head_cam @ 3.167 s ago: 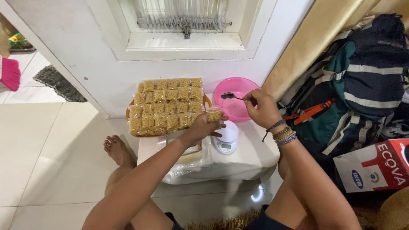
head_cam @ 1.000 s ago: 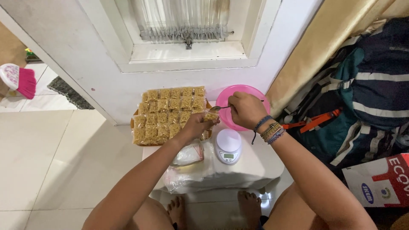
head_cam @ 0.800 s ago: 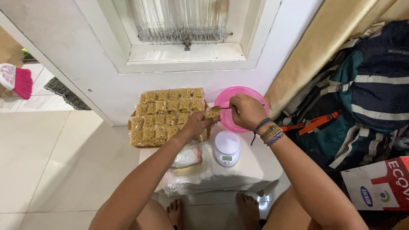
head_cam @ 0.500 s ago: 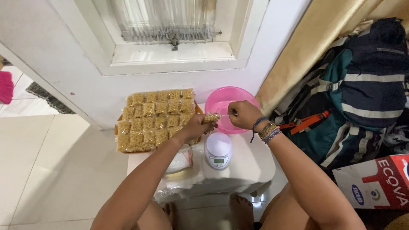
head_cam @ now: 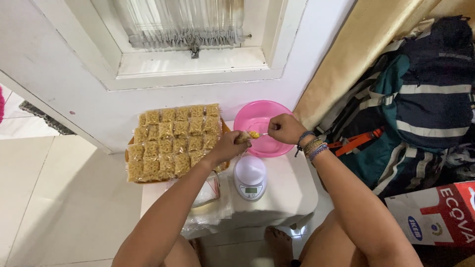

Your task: Measuring and bagging small food items using a spoon and a digital scale

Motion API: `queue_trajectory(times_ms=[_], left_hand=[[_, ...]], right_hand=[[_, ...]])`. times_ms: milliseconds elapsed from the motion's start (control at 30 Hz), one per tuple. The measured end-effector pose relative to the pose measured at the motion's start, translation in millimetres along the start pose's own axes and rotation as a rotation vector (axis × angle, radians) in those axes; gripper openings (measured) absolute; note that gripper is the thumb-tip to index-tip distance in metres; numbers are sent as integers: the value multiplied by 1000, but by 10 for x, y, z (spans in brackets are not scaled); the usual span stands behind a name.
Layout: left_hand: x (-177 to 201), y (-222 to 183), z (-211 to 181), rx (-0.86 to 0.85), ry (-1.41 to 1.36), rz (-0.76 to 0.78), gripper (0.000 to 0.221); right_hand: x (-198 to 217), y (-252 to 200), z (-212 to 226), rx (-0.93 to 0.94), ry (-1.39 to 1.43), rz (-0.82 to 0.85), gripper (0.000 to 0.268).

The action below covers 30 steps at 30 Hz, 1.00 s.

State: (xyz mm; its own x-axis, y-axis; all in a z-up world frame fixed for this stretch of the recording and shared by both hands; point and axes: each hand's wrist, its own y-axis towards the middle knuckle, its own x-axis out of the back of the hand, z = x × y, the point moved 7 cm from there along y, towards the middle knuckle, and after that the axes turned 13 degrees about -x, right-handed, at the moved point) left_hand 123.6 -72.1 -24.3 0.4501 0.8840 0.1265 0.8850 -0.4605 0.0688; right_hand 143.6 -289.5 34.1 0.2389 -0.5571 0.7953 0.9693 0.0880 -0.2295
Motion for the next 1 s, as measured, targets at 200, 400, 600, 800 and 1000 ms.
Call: queue_trajectory(times_ms=[200, 400, 600, 800, 1000], left_hand=[[90, -2, 57, 29, -13, -26, 41], [77, -152, -221, 72, -136, -98, 42], [47, -94, -26, 118, -245, -155, 44], [44, -111, 11, 129, -271, -176, 42], [39, -148, -133, 138, -236, -177, 34]], right_hand=[[-7, 131, -235, -52, 25, -38, 19], [-30, 108, -389, -188, -191, -34, 23], [-143, 156, -480, -189, -512, -89, 20], [209, -213, 137, -51, -169, -250, 14], [179, -414, 540, 122, -52, -238, 9]])
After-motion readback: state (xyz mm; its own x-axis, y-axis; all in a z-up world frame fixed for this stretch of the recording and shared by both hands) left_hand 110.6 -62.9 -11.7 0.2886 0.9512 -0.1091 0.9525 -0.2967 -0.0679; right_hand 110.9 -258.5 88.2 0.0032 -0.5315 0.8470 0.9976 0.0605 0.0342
